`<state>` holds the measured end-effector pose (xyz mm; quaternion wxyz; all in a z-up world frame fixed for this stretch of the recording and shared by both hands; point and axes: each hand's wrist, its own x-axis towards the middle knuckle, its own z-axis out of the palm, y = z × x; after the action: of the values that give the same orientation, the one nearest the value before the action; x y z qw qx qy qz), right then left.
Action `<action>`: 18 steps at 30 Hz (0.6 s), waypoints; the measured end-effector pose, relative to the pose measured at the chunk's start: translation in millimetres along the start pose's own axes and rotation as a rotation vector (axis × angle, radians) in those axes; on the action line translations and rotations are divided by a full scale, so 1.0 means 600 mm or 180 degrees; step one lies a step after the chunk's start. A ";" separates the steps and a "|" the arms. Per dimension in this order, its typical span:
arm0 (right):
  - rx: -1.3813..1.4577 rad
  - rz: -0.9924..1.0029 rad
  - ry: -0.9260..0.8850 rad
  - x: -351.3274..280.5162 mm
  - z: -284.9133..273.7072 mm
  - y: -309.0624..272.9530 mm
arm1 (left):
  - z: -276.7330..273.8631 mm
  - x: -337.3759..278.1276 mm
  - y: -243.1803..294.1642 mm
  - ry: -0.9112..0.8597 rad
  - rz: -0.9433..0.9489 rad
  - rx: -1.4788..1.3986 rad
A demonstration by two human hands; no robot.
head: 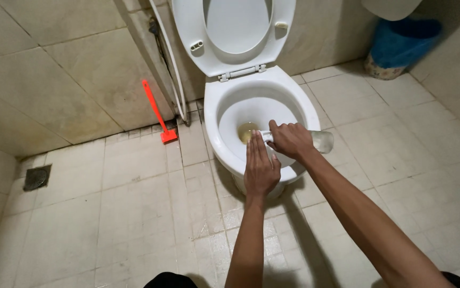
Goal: The person washes their hands using a handheld bidet sprayer, then uses a yellow sponge to wipe the toilet tank and seat. They continue to rinse the toilet bowl and seat with the sprayer, focusing on the rim and hinges.
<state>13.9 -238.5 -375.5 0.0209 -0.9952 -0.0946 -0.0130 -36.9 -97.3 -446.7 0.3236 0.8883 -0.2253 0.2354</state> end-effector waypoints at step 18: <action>-0.0107 -0.0310 -0.0110 0.034 -0.009 -0.031 | 0.002 -0.008 0.003 0.0326 -0.0295 0.0220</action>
<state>30.5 -216.9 -368.7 0.0019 -0.9897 -0.1431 0.0016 -41.2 -98.2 -449.2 0.3144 0.8952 -0.1588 0.2729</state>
